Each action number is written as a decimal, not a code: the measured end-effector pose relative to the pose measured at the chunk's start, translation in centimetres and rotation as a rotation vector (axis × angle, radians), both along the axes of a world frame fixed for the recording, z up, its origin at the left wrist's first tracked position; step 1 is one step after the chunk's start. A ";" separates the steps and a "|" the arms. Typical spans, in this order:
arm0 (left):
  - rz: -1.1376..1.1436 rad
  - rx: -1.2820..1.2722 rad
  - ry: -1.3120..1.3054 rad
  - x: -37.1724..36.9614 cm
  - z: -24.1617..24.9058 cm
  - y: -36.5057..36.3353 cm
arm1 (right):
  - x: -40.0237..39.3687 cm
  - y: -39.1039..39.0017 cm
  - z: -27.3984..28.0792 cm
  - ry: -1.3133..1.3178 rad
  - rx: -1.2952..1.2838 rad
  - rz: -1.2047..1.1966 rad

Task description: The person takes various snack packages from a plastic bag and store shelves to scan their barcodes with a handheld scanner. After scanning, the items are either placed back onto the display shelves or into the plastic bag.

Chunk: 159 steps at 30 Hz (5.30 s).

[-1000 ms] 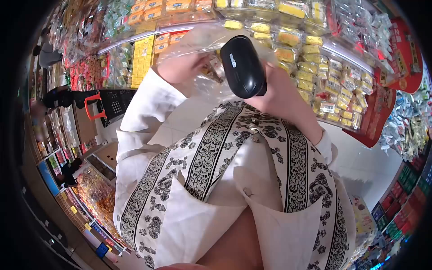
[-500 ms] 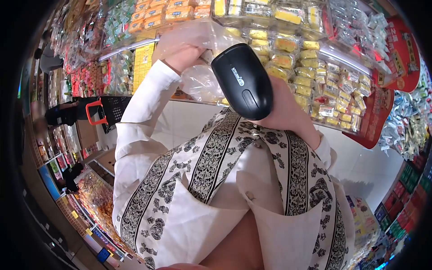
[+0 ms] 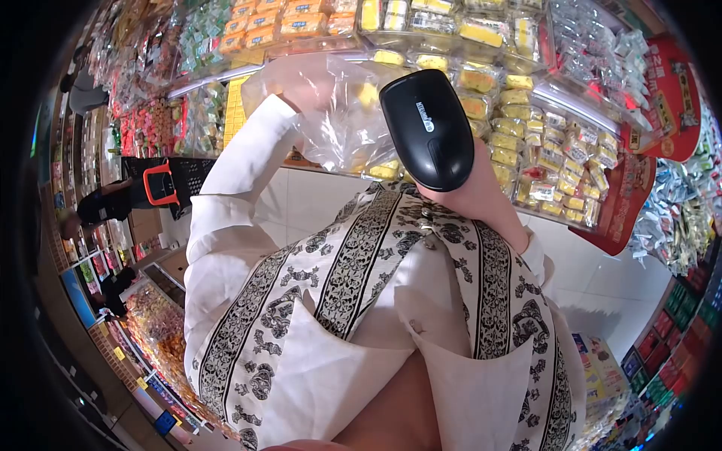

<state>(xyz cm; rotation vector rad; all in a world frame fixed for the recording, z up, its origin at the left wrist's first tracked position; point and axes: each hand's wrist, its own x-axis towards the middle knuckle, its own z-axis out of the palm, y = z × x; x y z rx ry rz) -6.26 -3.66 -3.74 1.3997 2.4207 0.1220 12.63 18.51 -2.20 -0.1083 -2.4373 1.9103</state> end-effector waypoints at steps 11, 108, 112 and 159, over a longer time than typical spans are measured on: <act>0.373 0.949 -0.735 3.0 6.5 -2.9 | -0.4 0.6 -0.7 -0.110 0.004 -0.003; 0.601 1.189 -1.503 11.2 -2.0 7.6 | -0.8 5.4 -0.8 -0.208 -0.530 -0.154; 0.418 1.125 -1.050 12.7 -0.9 9.9 | -0.9 3.6 -1.8 -0.202 -0.892 -0.160; 0.471 0.822 -0.734 10.3 1.8 8.0 | -0.1 2.8 -0.8 -0.072 -0.448 -0.231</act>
